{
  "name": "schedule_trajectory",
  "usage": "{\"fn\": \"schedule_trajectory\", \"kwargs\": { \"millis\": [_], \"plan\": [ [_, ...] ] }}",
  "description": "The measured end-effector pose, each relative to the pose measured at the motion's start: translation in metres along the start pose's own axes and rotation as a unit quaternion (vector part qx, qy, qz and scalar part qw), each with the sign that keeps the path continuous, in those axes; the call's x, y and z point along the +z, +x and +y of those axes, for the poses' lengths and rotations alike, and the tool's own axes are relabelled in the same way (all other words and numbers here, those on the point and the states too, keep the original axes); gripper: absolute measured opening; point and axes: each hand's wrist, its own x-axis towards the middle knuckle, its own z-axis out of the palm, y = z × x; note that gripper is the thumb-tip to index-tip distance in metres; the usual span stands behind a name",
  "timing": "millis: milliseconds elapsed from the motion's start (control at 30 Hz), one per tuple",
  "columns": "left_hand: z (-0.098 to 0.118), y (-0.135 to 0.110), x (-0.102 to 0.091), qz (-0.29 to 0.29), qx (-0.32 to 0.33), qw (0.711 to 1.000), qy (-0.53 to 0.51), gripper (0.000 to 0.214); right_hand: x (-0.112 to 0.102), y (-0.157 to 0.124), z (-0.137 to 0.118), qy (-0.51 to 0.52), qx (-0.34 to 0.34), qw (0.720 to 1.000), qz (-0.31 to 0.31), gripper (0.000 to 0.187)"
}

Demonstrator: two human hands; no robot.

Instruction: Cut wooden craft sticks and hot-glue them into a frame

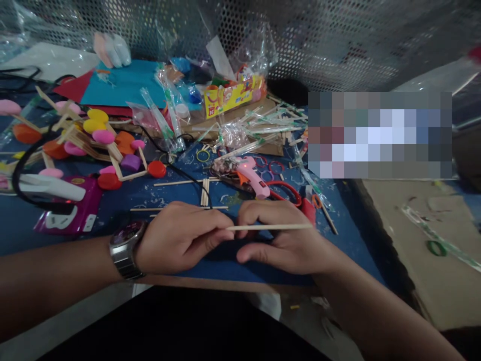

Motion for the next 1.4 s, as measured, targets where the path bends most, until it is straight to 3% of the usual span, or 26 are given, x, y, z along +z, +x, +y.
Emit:
{"fn": "schedule_trajectory", "kwargs": {
  "millis": [133,367,600,800,900,1100,1400],
  "plan": [
    [0.0001,-0.0011,-0.0002,0.016,0.003,1.000,0.008,0.019,-0.0051,-0.0024,0.0014,0.032,0.026,0.998,0.038,0.008],
    [0.0025,-0.0008,-0.0022,0.022,-0.011,1.000,0.008,0.014,-0.0037,-0.0027,0.0025,0.110,0.050,0.990,0.071,0.013],
    [0.0025,-0.0014,-0.0031,0.009,-0.039,0.999,0.003,0.017,-0.0021,-0.0033,0.0020,0.113,0.070,0.985,0.106,0.010],
    [0.0021,-0.0014,-0.0027,0.010,-0.036,0.999,-0.008,0.017,-0.0006,-0.0037,0.0017,0.111,0.101,0.979,0.137,0.026],
    [0.0019,-0.0010,-0.0026,-0.001,-0.030,0.999,-0.013,0.019,0.0001,-0.0048,0.0004,0.113,0.117,0.976,0.145,0.023],
    [0.0020,-0.0001,-0.0014,-0.012,-0.040,0.999,-0.014,0.024,0.0010,-0.0086,0.0031,0.121,0.073,0.980,0.137,0.003],
    [-0.0009,0.0016,-0.0017,-0.006,-0.074,0.997,-0.003,0.031,0.0003,-0.0061,-0.0017,0.135,0.137,0.966,0.175,0.013]
  ]
}}
